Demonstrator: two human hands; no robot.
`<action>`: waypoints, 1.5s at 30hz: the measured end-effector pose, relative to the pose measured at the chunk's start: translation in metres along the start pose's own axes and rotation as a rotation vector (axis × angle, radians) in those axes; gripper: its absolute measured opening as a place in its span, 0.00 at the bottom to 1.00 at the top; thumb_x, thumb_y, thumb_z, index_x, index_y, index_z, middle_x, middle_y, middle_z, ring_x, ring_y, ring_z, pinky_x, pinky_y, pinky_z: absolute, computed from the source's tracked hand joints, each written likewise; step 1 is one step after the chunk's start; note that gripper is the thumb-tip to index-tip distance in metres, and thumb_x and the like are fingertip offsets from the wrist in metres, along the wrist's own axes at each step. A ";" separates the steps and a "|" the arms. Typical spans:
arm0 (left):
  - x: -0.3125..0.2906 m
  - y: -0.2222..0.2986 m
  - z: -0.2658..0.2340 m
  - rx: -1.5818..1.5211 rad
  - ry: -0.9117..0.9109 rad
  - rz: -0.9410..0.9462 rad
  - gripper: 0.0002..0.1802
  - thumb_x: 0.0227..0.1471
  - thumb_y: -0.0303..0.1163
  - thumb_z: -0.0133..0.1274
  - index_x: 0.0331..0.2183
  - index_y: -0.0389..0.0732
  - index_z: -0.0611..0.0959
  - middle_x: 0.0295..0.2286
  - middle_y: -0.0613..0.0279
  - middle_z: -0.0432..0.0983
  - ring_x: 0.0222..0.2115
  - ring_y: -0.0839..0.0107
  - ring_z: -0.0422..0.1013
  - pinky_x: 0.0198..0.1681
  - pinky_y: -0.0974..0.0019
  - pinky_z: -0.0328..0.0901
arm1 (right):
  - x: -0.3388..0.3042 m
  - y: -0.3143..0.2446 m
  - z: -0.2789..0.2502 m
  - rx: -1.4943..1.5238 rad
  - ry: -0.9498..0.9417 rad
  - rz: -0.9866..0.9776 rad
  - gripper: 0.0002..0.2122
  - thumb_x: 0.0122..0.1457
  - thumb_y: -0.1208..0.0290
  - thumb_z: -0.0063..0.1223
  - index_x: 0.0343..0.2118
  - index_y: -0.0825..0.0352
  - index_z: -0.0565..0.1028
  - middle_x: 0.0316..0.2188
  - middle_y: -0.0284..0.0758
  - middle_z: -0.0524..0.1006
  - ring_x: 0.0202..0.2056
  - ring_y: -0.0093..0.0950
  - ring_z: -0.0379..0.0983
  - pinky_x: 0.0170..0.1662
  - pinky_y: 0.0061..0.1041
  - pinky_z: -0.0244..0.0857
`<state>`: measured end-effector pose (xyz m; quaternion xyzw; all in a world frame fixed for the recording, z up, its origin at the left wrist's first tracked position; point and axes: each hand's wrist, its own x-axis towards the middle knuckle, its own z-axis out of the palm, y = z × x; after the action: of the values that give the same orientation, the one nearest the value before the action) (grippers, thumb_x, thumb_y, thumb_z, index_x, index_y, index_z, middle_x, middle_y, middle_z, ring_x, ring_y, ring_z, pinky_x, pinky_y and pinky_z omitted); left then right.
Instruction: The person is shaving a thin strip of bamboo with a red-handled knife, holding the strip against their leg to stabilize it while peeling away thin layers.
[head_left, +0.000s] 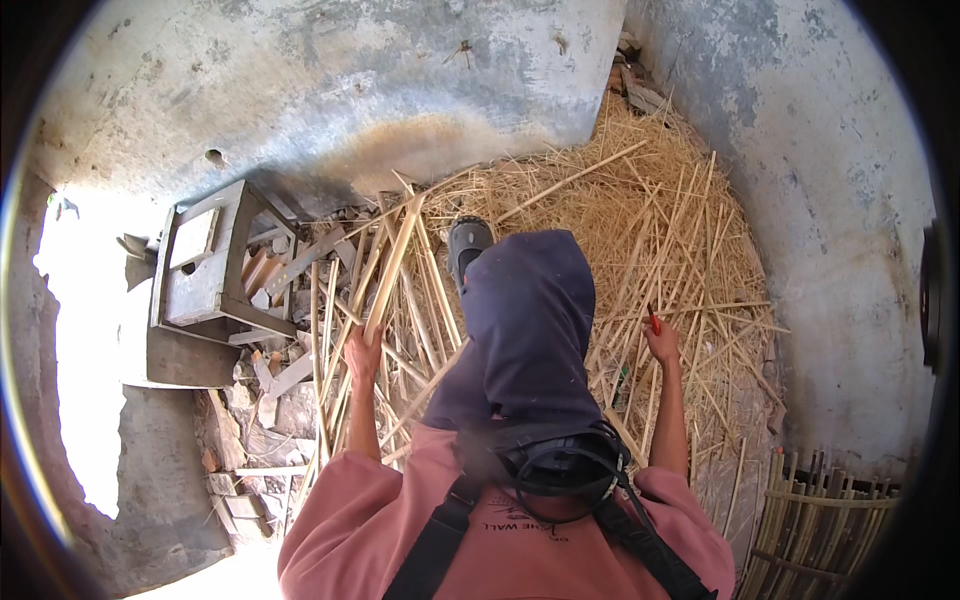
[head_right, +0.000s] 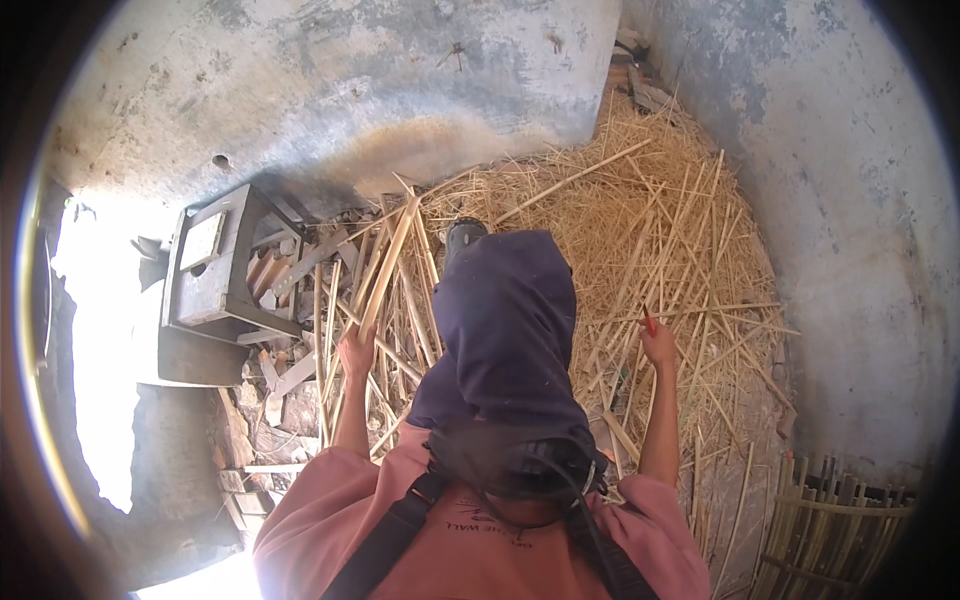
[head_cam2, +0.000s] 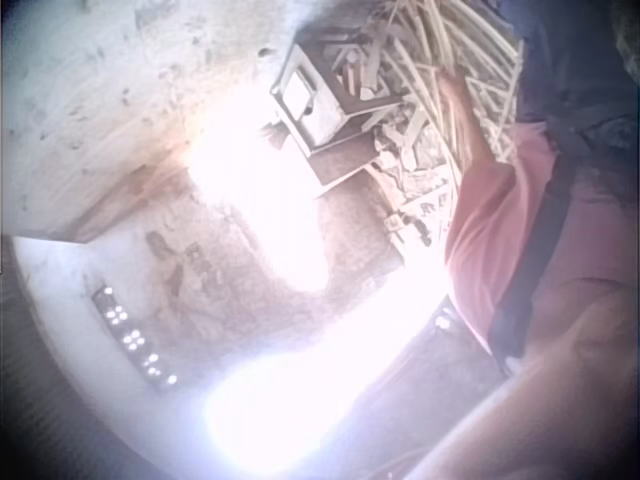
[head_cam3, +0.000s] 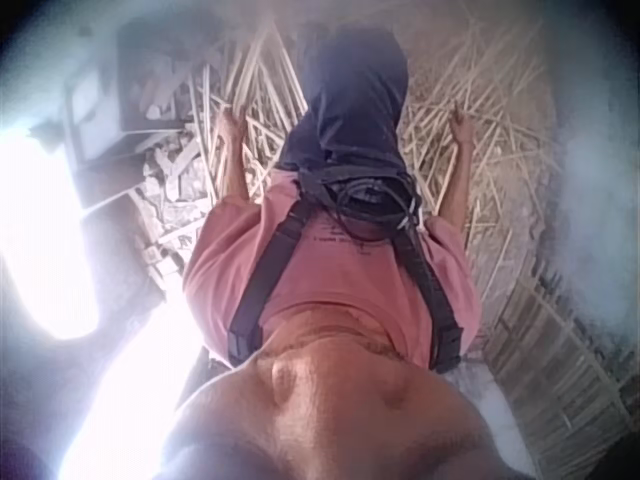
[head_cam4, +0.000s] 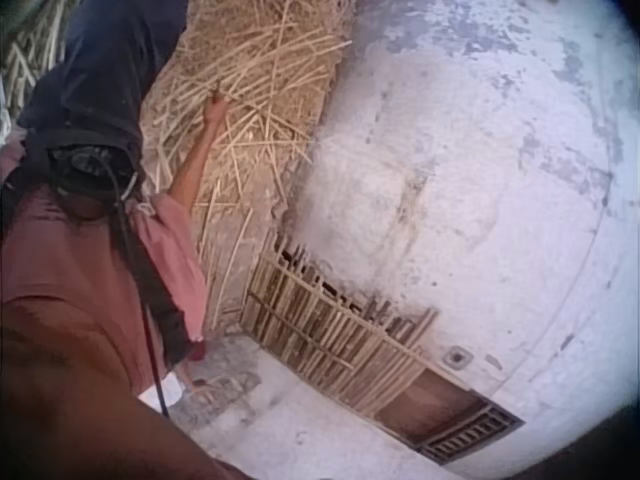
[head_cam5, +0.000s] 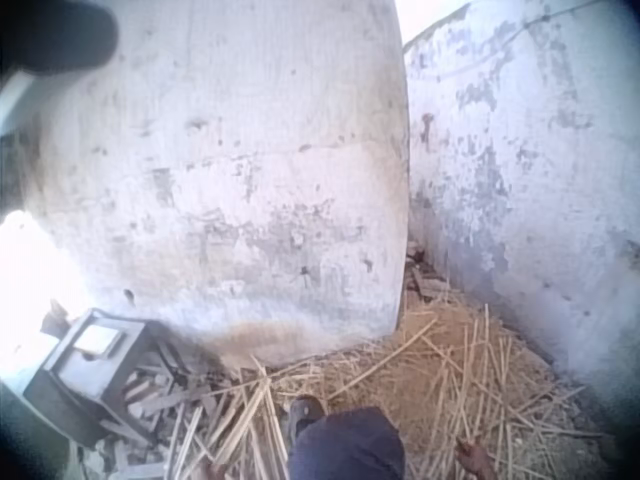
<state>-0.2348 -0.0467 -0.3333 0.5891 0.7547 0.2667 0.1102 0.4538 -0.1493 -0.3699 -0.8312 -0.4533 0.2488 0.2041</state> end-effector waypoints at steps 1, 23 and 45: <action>-0.007 -0.022 0.013 0.014 0.024 -0.017 0.28 0.56 0.52 0.65 0.41 0.33 0.86 0.31 0.40 0.84 0.36 0.45 0.81 0.41 0.50 0.73 | -0.002 0.005 0.002 -0.021 -0.005 0.000 0.17 0.59 0.64 0.60 0.51 0.59 0.84 0.35 0.41 0.83 0.39 0.38 0.82 0.46 0.36 0.72; -0.170 -0.104 0.109 0.432 -0.830 -0.289 0.39 0.56 0.41 0.63 0.65 0.43 0.70 0.62 0.41 0.63 0.55 0.47 0.70 0.55 0.45 0.71 | -0.044 0.029 0.038 -0.055 -0.193 0.136 0.17 0.56 0.64 0.63 0.48 0.62 0.85 0.35 0.44 0.86 0.37 0.36 0.85 0.43 0.35 0.77; -0.070 -0.120 0.071 0.382 -0.377 -0.266 0.15 0.59 0.30 0.58 0.48 0.41 0.79 0.32 0.47 0.84 0.36 0.48 0.81 0.41 0.46 0.73 | -0.043 0.004 0.020 -0.051 -0.188 0.157 0.16 0.58 0.63 0.64 0.48 0.61 0.84 0.40 0.46 0.84 0.44 0.44 0.82 0.49 0.42 0.73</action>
<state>-0.2804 -0.1131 -0.4667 0.5343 0.8280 -0.0110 0.1698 0.4242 -0.1861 -0.3779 -0.8420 -0.4104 0.3293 0.1192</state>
